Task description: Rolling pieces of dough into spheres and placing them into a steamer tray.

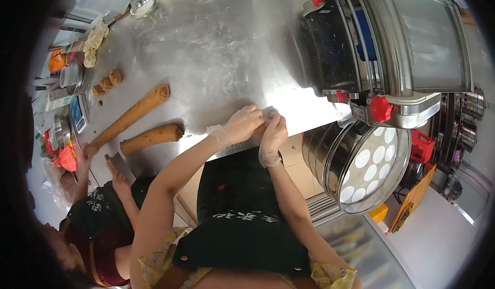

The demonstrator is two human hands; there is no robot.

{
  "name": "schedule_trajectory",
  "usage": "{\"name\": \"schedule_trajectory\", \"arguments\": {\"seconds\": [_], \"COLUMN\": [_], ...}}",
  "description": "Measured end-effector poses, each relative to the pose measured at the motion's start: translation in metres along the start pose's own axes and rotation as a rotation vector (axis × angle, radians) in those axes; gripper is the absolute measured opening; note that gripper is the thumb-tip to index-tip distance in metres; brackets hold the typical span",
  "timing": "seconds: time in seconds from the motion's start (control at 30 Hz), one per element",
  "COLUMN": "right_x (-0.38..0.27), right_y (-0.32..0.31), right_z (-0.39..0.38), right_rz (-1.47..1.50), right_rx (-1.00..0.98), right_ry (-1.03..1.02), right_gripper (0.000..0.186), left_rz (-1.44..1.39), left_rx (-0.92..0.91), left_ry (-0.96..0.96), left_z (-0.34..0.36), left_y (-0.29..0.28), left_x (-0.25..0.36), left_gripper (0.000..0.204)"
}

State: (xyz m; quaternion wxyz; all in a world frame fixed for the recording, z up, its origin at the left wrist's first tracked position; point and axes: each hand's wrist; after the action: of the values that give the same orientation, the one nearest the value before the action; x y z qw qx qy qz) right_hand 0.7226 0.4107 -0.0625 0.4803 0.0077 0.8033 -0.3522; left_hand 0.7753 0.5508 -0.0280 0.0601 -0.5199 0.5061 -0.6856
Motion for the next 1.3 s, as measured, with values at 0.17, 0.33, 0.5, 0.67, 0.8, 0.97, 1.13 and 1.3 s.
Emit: {"name": "schedule_trajectory", "arguments": {"seconds": [0.17, 0.33, 0.5, 0.67, 0.8, 0.97, 1.13, 1.3], "right_x": [-0.021, -0.02, -0.022, -0.02, -0.012, -0.031, -0.062, -0.055], "right_y": [0.019, 0.032, 0.036, 0.004, 0.001, 0.009, 0.05, 0.07], "right_z": [-0.017, -0.01, 0.005, 0.0, -0.017, 0.002, 0.02, 0.05], "right_rz": [-0.059, -0.415, -0.475, -0.175, -0.065, -0.099, -0.37, -0.586], "right_rx": [0.112, 0.224, 0.198, -0.075, -0.053, -0.155, -0.342, -0.286], "right_ry": [-0.22, -0.617, -0.666, -0.262, -0.11, -0.284, -1.204, -1.218], "right_gripper": [0.017, 0.011, 0.015, 0.02, 0.025, 0.023, 0.023, 0.036], "left_rz": [-0.087, 0.405, 0.518, 0.371, -0.188, -0.348, -0.633, -0.142], "left_rx": [-0.057, 0.153, 0.129, 0.17, 0.527, 0.648, 0.642, 0.769], "left_ry": [0.032, -0.031, -0.171, -0.311, -0.35, -0.527, -0.891, -0.553], "left_z": [-0.028, -0.048, -0.042, -0.051, -0.06, -0.052, -0.048, -0.049], "left_y": [0.012, 0.035, 0.045, 0.043, 0.077, 0.078, 0.067, 0.071], "left_x": [-0.018, 0.002, 0.012, 0.022, 0.037, 0.034, 0.037, 0.02], "left_gripper": [0.03, 0.049, 0.057, 0.055, 0.037, 0.039, 0.041, 0.044]}}
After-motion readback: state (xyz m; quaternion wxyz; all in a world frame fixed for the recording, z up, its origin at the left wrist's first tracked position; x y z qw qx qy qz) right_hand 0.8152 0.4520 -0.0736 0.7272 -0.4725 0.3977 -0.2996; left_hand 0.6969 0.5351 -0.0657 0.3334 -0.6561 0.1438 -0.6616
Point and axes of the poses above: each hand's wrist, its own z-axis towards the middle knuckle, its own y-axis out of the palm, x = y × z, and after that the axes turned 4 degrees about -y, right-handed
